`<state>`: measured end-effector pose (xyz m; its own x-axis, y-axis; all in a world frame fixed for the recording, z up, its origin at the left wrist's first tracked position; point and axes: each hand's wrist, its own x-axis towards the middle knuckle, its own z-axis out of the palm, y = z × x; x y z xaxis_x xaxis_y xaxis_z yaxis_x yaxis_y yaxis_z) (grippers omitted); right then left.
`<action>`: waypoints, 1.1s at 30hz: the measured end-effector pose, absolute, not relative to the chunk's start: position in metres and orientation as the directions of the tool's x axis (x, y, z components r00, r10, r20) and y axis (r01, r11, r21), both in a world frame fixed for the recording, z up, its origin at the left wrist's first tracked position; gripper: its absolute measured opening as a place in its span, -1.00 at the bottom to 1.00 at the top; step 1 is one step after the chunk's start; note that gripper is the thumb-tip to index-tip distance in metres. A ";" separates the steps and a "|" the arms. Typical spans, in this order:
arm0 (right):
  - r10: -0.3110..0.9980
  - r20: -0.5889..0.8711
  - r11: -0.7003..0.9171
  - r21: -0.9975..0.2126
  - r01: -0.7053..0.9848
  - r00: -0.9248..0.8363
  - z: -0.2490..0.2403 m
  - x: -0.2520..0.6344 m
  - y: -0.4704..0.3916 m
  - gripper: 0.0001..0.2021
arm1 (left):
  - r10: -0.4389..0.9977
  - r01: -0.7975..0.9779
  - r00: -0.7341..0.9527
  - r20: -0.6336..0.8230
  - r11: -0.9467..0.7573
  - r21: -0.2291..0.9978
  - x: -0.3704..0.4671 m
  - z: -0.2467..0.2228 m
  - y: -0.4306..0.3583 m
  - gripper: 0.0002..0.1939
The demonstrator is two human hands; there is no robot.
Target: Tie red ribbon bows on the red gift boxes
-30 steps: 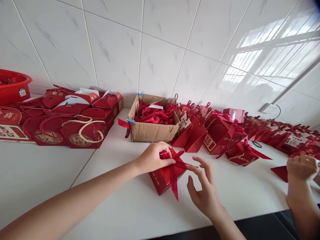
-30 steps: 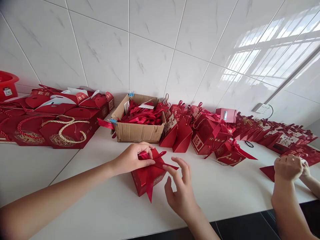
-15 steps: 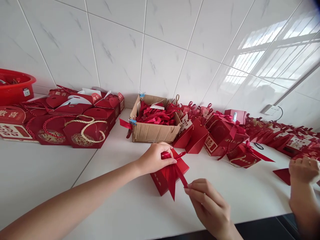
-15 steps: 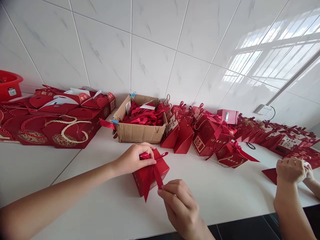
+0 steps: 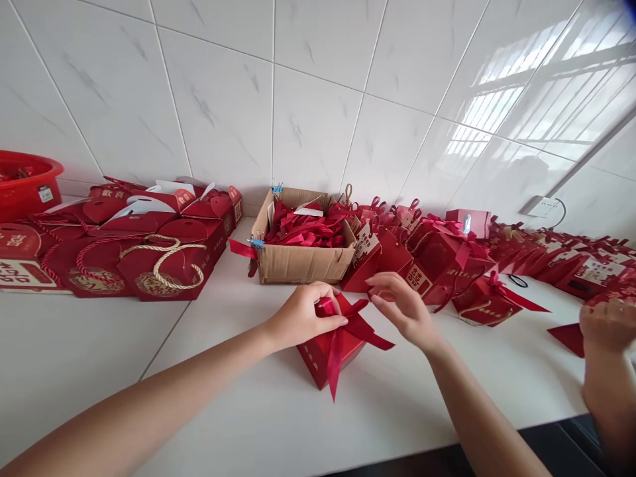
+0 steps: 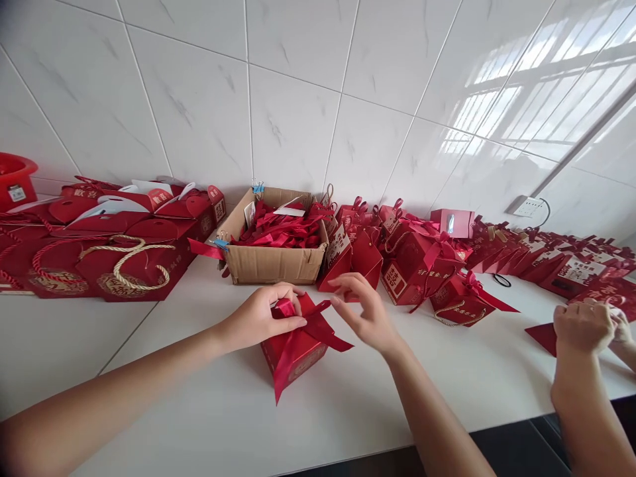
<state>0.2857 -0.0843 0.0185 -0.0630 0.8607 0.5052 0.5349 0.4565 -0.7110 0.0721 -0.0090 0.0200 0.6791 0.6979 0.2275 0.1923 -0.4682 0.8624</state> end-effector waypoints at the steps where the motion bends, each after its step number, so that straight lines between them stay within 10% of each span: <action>1: 0.902 0.419 0.420 -0.790 0.446 -0.107 0.018 0.289 -0.073 -0.80 | 0.699 0.195 0.680 0.223 -0.465 0.864 0.072 0.021 -0.010 -0.80; 13: 0.903 0.370 0.399 -0.911 0.105 -0.219 -0.020 0.284 -0.060 -0.77 | 0.701 0.119 0.690 0.179 -0.354 0.928 0.072 0.024 -0.007 -0.68; 20: 0.882 0.470 0.448 -0.856 0.259 0.027 -0.004 0.267 -0.065 -0.90 | 0.627 0.040 0.776 0.070 -0.159 0.986 0.070 0.031 -0.004 -0.68; 33: 0.836 0.492 0.533 -0.623 0.572 -0.243 0.013 0.258 -0.077 -0.93 | 0.611 0.070 0.790 0.036 -0.149 0.986 0.066 0.032 0.003 -0.79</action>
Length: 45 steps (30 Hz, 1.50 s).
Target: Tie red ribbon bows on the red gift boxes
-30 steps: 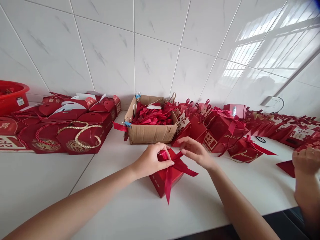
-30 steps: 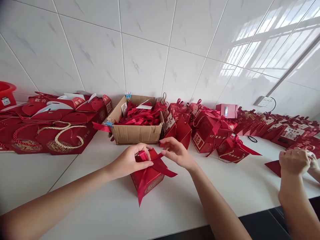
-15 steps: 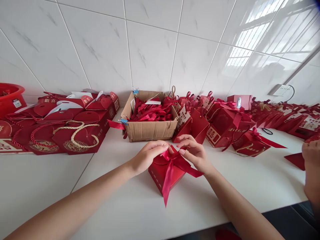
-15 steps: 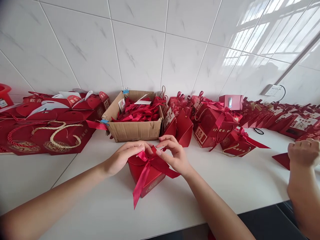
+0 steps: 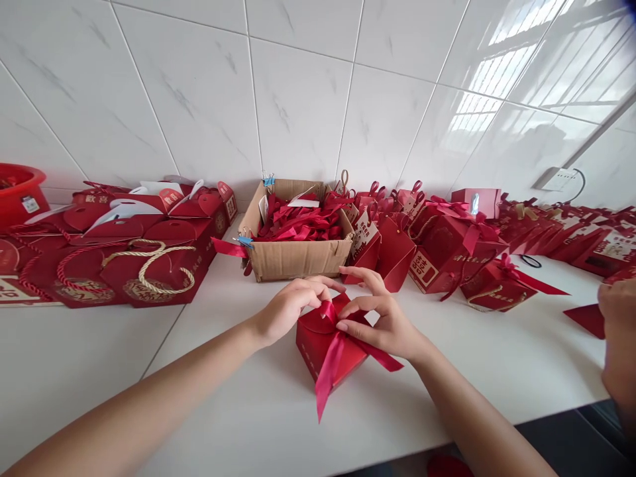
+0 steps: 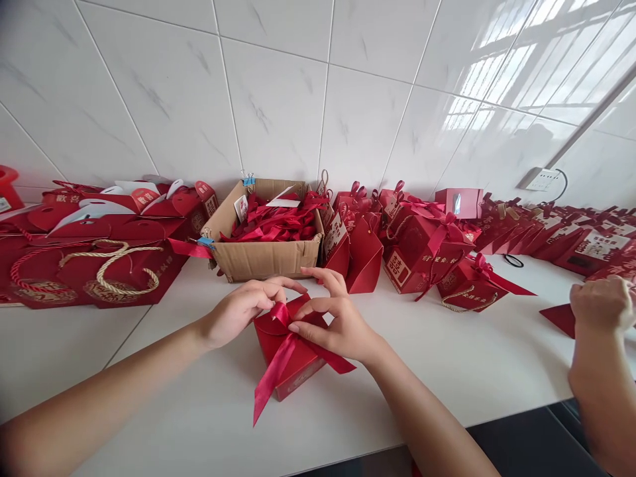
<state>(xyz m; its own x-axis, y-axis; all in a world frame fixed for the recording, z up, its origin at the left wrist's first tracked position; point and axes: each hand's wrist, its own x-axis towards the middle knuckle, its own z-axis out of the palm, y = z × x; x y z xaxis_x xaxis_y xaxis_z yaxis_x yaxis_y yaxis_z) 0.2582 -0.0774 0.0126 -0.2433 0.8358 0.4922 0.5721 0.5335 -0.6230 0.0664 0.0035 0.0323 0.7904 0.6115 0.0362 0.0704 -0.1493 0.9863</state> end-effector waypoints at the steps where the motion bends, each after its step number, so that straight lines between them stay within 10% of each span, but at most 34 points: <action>1: 0.822 0.505 0.553 -0.596 0.582 -0.265 0.012 0.258 -0.077 -0.93 | 0.618 0.087 0.785 0.040 -0.175 0.981 0.066 0.033 0.003 -0.79; 17: 0.803 0.506 0.580 -0.545 0.605 -0.313 0.012 0.253 -0.078 -0.94 | 0.706 0.243 0.698 0.120 -0.391 0.888 0.069 0.031 -0.001 -0.77; 34: 0.833 0.515 0.548 -0.721 0.424 -0.201 0.004 0.256 -0.078 -0.92 | 0.697 0.114 0.715 0.054 -0.192 0.975 0.071 0.025 0.000 -0.68; 40: 0.865 0.331 0.393 -0.914 0.098 -0.378 -0.013 0.296 -0.070 -0.05 | 0.817 0.006 0.574 0.049 -0.064 0.998 0.073 -0.004 0.009 -0.63; 45: 0.855 0.135 0.182 -0.982 0.046 -0.501 -0.037 0.313 -0.074 0.13 | 0.869 0.071 0.488 0.081 -0.132 0.989 0.073 -0.032 0.016 -0.69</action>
